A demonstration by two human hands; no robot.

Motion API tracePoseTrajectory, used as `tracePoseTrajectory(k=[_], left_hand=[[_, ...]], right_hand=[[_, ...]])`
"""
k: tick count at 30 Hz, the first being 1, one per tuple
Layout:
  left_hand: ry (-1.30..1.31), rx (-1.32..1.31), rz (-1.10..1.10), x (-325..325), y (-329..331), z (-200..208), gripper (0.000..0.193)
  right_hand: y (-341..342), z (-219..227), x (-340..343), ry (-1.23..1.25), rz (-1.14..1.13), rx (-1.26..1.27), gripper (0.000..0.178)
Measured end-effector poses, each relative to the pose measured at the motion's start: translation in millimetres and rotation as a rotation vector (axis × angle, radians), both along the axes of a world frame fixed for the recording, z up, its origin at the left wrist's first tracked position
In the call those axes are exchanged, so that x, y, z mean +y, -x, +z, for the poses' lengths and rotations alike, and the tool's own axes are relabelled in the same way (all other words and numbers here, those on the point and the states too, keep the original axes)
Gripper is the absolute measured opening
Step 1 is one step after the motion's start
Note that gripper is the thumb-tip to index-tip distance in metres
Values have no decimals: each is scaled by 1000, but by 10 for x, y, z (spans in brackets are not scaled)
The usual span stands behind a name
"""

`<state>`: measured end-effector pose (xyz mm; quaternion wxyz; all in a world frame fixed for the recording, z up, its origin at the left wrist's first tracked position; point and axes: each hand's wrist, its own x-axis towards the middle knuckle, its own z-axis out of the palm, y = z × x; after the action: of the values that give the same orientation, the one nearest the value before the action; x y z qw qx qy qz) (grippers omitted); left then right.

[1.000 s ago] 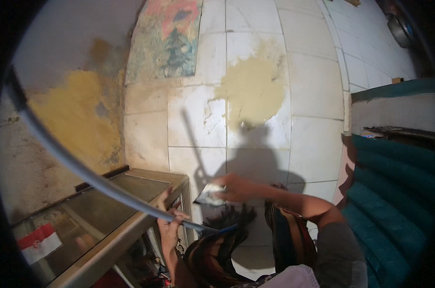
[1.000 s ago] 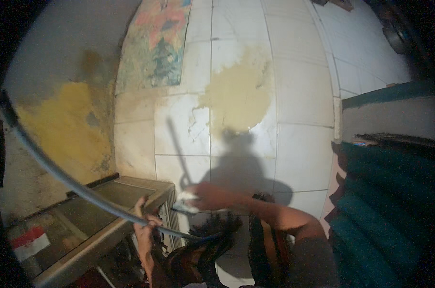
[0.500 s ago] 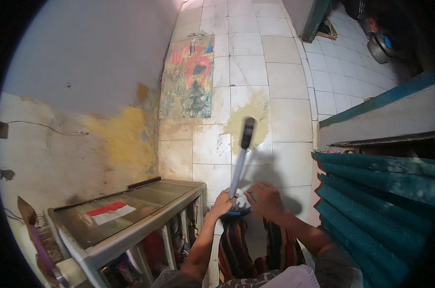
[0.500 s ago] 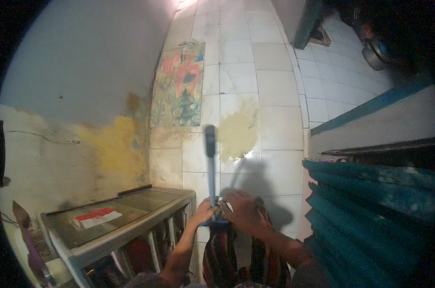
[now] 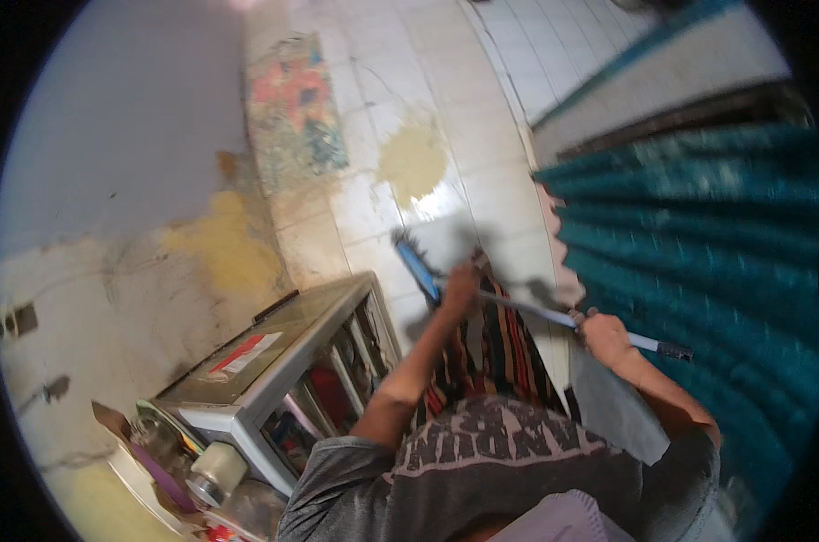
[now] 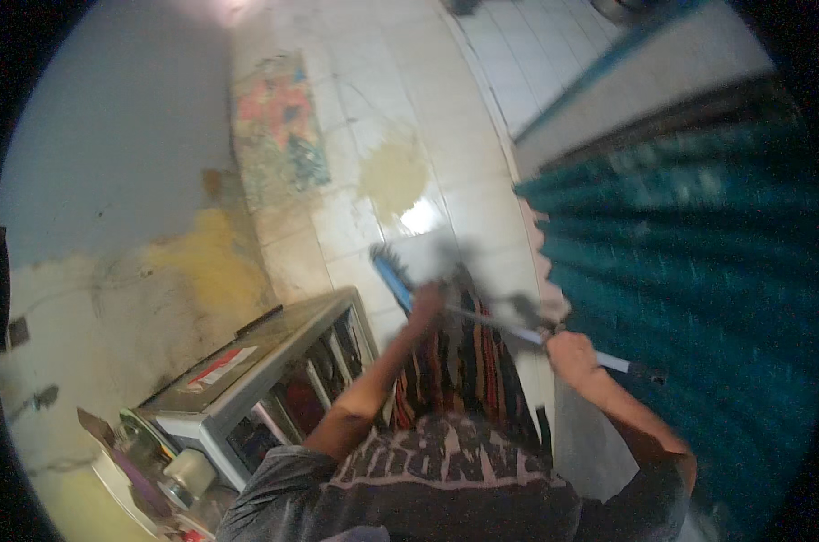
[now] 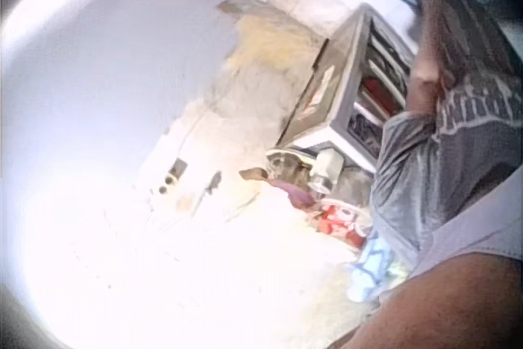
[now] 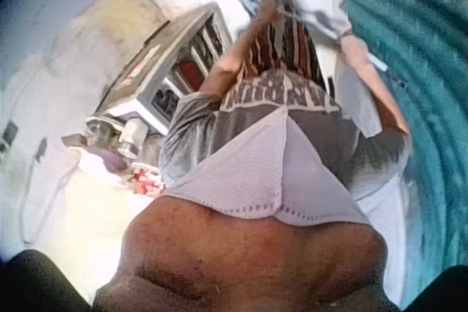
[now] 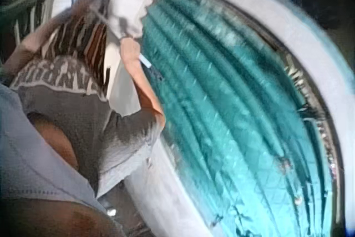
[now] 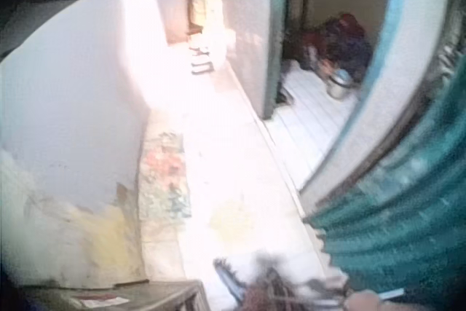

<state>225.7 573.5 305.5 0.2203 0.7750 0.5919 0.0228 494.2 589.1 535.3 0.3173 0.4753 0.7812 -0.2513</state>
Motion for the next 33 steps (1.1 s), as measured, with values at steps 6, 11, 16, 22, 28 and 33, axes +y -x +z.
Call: tracePoseTrajectory(k=[6, 11, 16, 22, 28, 33], left_hand=[[-120, -127, 295, -189, 243, 49, 44], [168, -12, 446, -757, 591, -146, 39], [342, 91, 561, -1152, 152, 74, 42], [293, 77, 470, -1427, -37, 28, 41], [353, 58, 551, -1721, 133, -159, 41], [477, -97, 699, -2042, 410, -307, 36]], right_hand=[[-1407, -33, -2036, -76, -587, -191, 30], [-1924, -404, -3528, -288, -760, -291, 37], [-2514, -845, -3693, 33, -924, -618, 27], [-2714, -2043, -3195, 225, -1179, -614, 17], [-2350, -2487, -3241, 31, -1242, -386, 16], [-1654, -2315, -2620, -118, -1244, -175, 18]])
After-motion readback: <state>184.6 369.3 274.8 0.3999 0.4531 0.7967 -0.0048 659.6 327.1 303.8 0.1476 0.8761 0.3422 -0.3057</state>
